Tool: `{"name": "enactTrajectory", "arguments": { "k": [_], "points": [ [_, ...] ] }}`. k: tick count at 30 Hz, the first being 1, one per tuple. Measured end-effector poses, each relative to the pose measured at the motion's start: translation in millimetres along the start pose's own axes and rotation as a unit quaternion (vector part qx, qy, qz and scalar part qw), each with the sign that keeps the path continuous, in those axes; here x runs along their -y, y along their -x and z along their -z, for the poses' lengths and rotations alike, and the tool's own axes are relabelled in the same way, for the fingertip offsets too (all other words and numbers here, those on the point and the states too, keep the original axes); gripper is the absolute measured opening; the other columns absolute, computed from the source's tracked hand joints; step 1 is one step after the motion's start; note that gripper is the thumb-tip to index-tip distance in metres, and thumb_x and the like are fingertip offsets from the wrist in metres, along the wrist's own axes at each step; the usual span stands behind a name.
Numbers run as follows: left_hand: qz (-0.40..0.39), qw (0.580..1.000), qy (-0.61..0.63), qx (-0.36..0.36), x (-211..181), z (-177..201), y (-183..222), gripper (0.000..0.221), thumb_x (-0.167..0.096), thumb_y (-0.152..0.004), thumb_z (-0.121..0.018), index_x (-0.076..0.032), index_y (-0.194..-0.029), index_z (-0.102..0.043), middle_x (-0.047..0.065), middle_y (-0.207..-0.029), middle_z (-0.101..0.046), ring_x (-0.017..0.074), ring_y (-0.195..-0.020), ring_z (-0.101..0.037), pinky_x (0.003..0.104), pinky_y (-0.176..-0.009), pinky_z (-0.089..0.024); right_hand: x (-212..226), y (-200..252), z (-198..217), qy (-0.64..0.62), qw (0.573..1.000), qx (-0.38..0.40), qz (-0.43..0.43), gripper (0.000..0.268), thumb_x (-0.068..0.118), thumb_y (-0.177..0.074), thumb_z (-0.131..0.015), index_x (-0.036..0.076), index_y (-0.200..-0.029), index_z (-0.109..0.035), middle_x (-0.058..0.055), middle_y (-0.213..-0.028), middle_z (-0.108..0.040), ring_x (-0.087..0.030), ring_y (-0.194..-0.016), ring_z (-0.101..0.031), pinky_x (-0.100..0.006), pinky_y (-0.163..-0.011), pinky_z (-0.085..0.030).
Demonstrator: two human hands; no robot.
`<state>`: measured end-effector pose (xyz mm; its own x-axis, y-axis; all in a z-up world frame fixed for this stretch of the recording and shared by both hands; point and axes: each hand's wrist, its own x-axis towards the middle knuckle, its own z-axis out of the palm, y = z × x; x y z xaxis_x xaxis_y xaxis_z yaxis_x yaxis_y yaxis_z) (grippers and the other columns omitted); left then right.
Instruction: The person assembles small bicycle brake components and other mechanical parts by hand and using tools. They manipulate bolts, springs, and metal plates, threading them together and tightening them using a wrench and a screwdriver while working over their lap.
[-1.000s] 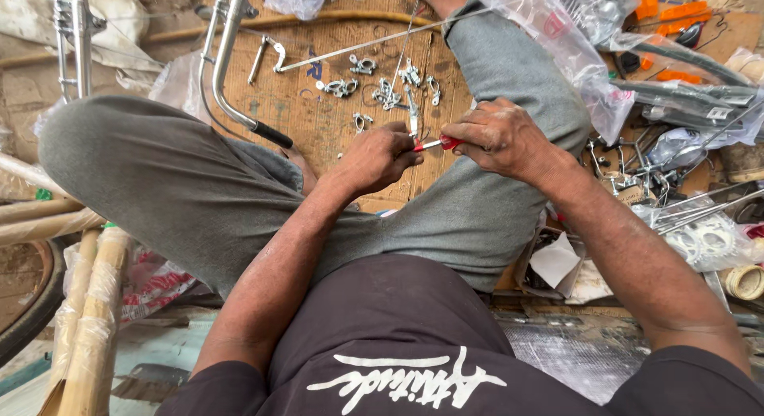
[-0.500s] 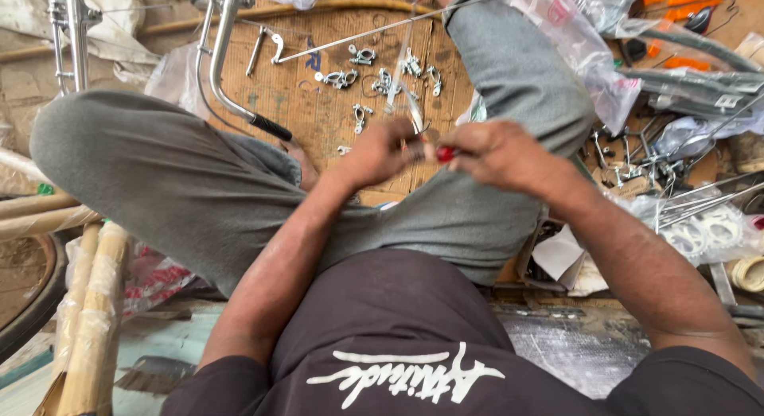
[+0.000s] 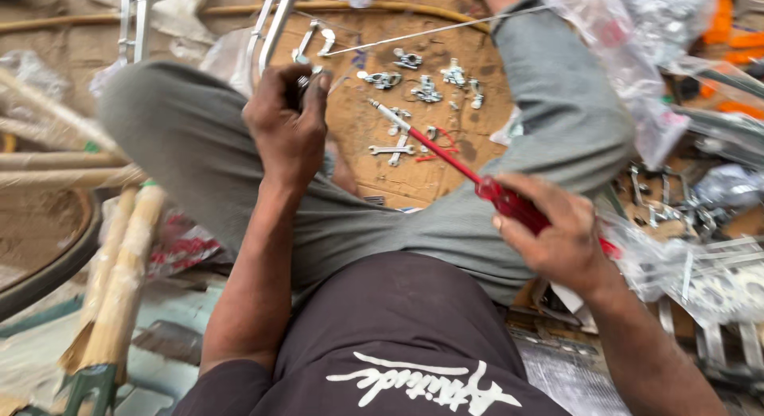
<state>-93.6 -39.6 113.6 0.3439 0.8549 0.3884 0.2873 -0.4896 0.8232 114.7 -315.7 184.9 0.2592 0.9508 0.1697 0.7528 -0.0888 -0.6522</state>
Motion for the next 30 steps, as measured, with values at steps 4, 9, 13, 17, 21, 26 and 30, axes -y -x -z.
{"name": "enactTrajectory", "arguments": {
  "k": [4, 9, 13, 17, 21, 26, 30],
  "points": [
    [-0.006, 0.998, -0.005, -0.063, -1.1, 29.7, 8.5, 0.017, -0.008, -0.098, -0.082, -0.001, -0.099, -0.066, 0.000, -0.078, -0.062, 0.0070, -0.067, -0.054, 0.026, -0.061, -0.046, 27.1, -13.6, -22.6, -0.069, 0.997, 0.000, 0.043, 0.047, 0.004, -0.085, -0.080, -0.003, -0.128, -0.060, -0.018, -0.111, -0.074, -0.026, -0.094, -0.077, -0.034, -0.080, -0.064],
    [-0.030, 0.998, -0.017, -0.059, 9.2, 25.7, 14.0, 0.015, -0.011, -0.099, -0.083, -0.005, -0.096, -0.070, 0.000, -0.077, -0.063, 0.0051, -0.065, -0.055, 0.025, -0.056, -0.044, 38.0, -33.5, -36.6, -0.019, 0.991, -0.012, 0.129, 0.040, 0.002, -0.085, -0.082, -0.004, -0.119, -0.063, -0.021, -0.108, -0.074, -0.028, -0.097, -0.076, -0.034, -0.080, -0.064],
    [-0.010, 0.999, 0.022, -0.049, 12.0, 25.8, 16.0, 0.011, -0.010, -0.101, -0.080, -0.005, -0.097, -0.071, -0.001, -0.077, -0.065, 0.0030, -0.064, -0.059, 0.023, -0.053, -0.045, 43.4, -41.5, -32.8, -0.014, 0.990, -0.012, 0.142, 0.039, 0.000, -0.085, -0.082, -0.002, -0.118, -0.063, -0.021, -0.109, -0.073, -0.028, -0.098, -0.076, -0.035, -0.082, -0.063],
    [-0.031, 0.997, -0.016, -0.070, 10.8, 20.4, 18.0, 0.011, -0.010, -0.100, -0.080, -0.006, -0.096, -0.071, 0.001, -0.078, -0.065, 0.0056, -0.064, -0.057, 0.025, -0.053, -0.045, 45.4, -45.9, -33.9, 0.003, 0.987, 0.005, 0.160, 0.041, 0.001, -0.085, -0.083, -0.003, -0.120, -0.063, -0.022, -0.110, -0.073, -0.030, -0.099, -0.076, -0.036, -0.082, -0.064],
    [-0.052, 0.997, -0.019, -0.061, 10.2, 19.1, 19.2, 0.010, -0.010, -0.101, -0.078, -0.005, -0.099, -0.070, 0.002, -0.081, -0.064, 0.0064, -0.067, -0.059, 0.025, -0.054, -0.048, 42.9, -46.3, -29.9, 0.003, 0.988, 0.027, 0.153, 0.044, 0.004, -0.086, -0.083, -0.005, -0.123, -0.062, -0.023, -0.111, -0.073, -0.030, -0.099, -0.076, -0.037, -0.082, -0.064],
    [-0.065, 0.996, -0.030, -0.046, 7.7, 17.8, 22.9, 0.010, -0.011, -0.102, -0.077, -0.004, -0.103, -0.070, 0.003, -0.081, -0.062, 0.0074, -0.066, -0.058, 0.025, -0.053, -0.047, 38.5, -41.9, -14.7, -0.007, 0.988, 0.057, 0.143, 0.044, 0.006, -0.086, -0.081, -0.004, -0.125, -0.062, -0.024, -0.115, -0.073, -0.033, -0.103, -0.076, -0.038, -0.087, -0.064],
    [-0.075, 0.996, -0.022, -0.042, 7.4, 17.4, 22.1, 0.009, -0.011, -0.103, -0.074, -0.004, -0.106, -0.069, 0.003, -0.083, -0.062, 0.0076, -0.066, -0.058, 0.025, -0.053, -0.047, 39.0, -42.4, -11.6, -0.007, 0.988, 0.077, 0.134, 0.042, 0.010, -0.089, -0.078, -0.003, -0.126, -0.062, -0.023, -0.115, -0.074, -0.031, -0.105, -0.076, -0.038, -0.088, -0.064]
  ]
}}
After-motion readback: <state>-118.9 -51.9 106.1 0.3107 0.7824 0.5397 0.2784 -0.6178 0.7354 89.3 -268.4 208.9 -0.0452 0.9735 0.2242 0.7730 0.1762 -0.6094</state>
